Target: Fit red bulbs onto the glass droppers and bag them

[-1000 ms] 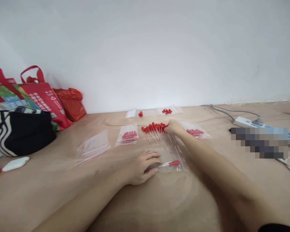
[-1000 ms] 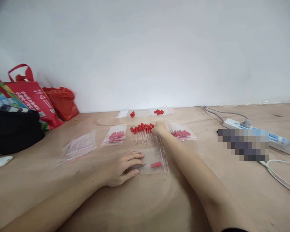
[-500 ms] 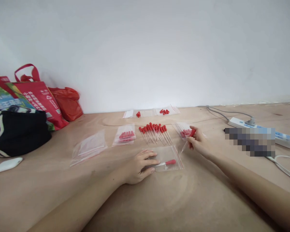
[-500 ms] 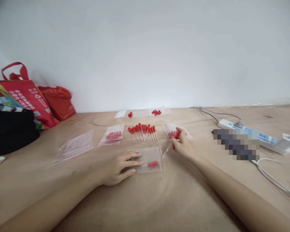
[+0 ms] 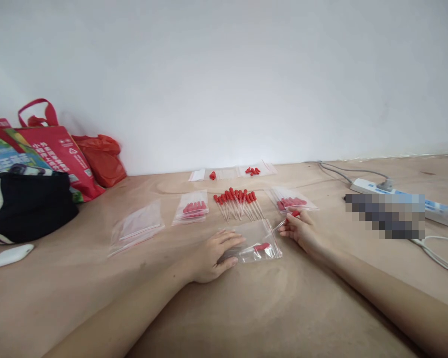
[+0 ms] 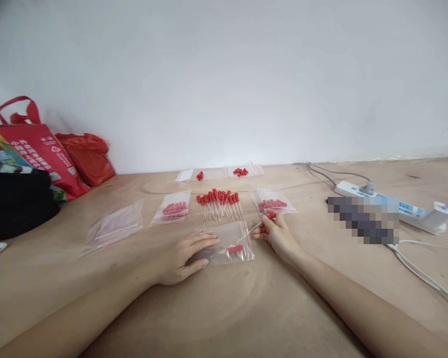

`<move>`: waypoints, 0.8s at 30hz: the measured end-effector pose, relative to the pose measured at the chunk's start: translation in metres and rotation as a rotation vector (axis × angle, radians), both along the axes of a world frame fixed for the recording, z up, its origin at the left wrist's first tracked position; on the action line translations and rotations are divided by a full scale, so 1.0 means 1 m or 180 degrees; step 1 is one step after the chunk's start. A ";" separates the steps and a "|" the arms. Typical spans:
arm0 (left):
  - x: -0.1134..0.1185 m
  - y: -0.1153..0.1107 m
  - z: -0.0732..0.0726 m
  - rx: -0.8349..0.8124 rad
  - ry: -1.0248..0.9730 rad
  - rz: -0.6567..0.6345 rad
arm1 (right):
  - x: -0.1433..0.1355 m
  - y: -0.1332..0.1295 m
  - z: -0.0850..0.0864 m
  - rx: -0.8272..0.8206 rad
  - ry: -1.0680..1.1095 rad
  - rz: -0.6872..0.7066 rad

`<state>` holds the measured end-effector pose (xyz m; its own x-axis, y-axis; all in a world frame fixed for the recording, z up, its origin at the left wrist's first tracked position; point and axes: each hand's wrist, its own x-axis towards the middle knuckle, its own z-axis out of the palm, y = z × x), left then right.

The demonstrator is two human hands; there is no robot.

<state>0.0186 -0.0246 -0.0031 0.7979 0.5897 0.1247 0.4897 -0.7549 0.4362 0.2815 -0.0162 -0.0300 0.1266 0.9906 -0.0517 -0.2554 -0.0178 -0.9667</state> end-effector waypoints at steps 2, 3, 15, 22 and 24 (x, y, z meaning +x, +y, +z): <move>0.000 0.000 0.001 -0.0048 0.0019 0.0036 | -0.007 -0.008 0.003 -0.0121 0.0240 0.0168; 0.001 -0.001 0.001 -0.0065 0.0029 0.0049 | -0.011 -0.011 0.005 -0.0167 0.0299 0.0215; 0.001 -0.002 -0.001 -0.0047 -0.0002 0.0083 | -0.013 -0.012 0.005 -0.0322 -0.0669 0.0883; 0.001 0.000 0.000 -0.0033 0.0005 0.0051 | -0.013 -0.012 0.010 -0.0374 -0.0877 0.1178; 0.001 -0.001 0.001 -0.0063 0.0020 0.0044 | -0.016 -0.013 0.011 -0.0329 -0.1028 0.1111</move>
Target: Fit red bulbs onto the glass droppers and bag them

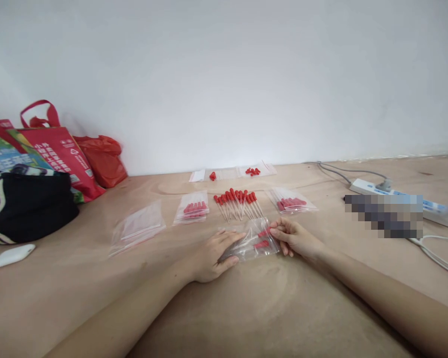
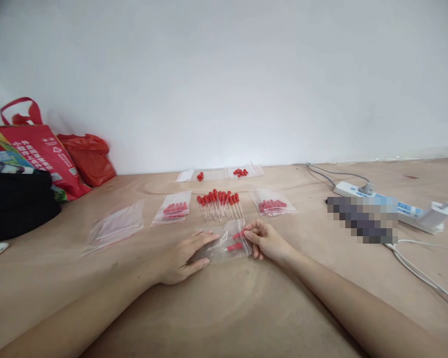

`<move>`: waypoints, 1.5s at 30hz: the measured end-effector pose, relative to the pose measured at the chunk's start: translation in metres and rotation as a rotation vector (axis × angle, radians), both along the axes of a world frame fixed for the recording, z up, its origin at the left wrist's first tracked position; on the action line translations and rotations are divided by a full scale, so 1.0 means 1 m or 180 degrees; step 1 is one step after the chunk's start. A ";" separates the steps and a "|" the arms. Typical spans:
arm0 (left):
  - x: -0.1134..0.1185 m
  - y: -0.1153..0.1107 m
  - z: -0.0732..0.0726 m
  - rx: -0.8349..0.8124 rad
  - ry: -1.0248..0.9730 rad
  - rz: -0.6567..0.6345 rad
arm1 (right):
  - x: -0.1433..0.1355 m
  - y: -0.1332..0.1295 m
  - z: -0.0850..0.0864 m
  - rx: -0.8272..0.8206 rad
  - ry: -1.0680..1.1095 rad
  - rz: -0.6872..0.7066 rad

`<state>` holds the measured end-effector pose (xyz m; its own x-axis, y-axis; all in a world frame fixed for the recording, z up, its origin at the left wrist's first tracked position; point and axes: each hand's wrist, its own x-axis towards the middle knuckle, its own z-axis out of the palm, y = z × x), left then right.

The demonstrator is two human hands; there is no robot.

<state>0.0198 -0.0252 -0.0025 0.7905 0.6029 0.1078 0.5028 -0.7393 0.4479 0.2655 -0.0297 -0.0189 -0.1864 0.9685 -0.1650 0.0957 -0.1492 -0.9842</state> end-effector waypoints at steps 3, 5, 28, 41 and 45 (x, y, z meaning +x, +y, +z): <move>0.001 -0.001 0.002 -0.0034 0.0020 -0.0007 | -0.004 -0.002 0.000 0.0122 -0.0338 0.0042; 0.001 -0.001 0.002 -0.0017 0.0035 -0.0009 | -0.004 -0.003 -0.001 0.0172 -0.0527 0.0209; -0.001 0.002 -0.001 0.0133 0.0185 -0.0060 | -0.033 0.139 0.027 -0.0050 -0.2680 -0.0351; 0.001 0.002 0.001 0.0160 0.0241 -0.0047 | 0.027 0.066 0.007 0.1036 -0.0573 -0.1204; 0.002 0.001 0.001 0.0124 0.0252 -0.0008 | 0.034 0.040 -0.013 0.1085 -0.0003 -0.1541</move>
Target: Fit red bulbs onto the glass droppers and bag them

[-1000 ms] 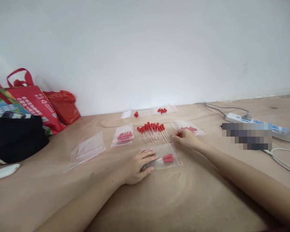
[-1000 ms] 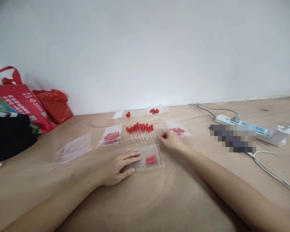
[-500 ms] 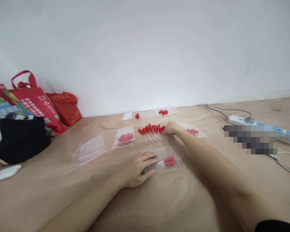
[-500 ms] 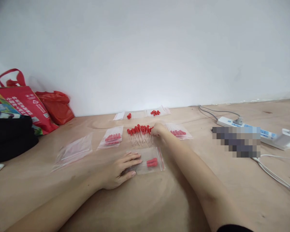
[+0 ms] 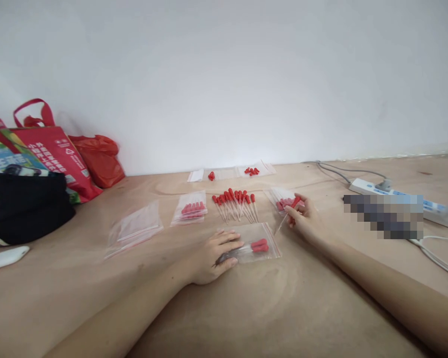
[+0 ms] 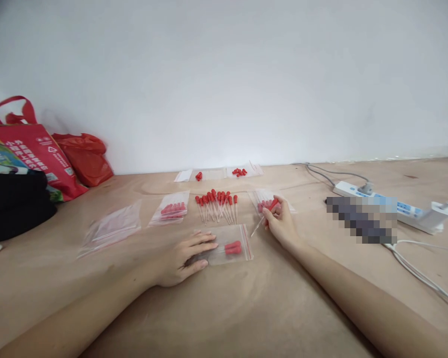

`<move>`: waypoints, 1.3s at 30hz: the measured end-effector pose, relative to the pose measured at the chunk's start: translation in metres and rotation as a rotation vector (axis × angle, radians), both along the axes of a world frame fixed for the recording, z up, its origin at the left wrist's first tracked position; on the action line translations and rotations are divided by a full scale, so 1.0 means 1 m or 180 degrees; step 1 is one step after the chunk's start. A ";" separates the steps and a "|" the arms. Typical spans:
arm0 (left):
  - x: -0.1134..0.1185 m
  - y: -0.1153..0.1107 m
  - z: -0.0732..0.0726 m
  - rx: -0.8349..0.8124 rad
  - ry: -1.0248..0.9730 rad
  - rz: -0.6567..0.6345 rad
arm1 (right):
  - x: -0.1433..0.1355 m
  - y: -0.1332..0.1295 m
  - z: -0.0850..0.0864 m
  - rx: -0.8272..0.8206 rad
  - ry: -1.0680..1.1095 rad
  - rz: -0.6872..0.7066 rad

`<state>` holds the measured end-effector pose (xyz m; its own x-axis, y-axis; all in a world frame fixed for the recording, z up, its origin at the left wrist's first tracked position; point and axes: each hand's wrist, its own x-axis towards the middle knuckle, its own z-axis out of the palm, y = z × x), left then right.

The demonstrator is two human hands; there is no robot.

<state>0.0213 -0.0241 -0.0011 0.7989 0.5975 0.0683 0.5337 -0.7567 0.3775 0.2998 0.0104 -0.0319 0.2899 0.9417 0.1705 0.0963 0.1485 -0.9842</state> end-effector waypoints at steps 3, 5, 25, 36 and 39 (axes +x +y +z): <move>0.001 -0.001 0.000 -0.0031 -0.0018 0.0039 | -0.005 -0.004 -0.005 -0.0100 0.0410 -0.0011; 0.001 -0.001 0.000 -0.0056 -0.0041 0.0061 | -0.011 -0.005 -0.003 -0.0181 0.0738 0.0063; 0.001 -0.002 0.001 -0.0061 -0.0156 0.0115 | -0.036 -0.029 0.010 -0.0785 -0.0156 0.1241; 0.001 -0.002 0.002 -0.0032 -0.0184 0.0014 | -0.026 -0.012 0.006 -0.0759 -0.0915 0.1721; 0.000 -0.002 0.001 0.0012 -0.0061 0.0023 | -0.022 0.009 0.015 -0.0696 -0.1380 0.0988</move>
<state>0.0214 -0.0257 0.0002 0.7931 0.6031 0.0858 0.5319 -0.7542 0.3850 0.2775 0.0196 -0.0165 -0.0588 0.9983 0.0040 0.4820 0.0319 -0.8756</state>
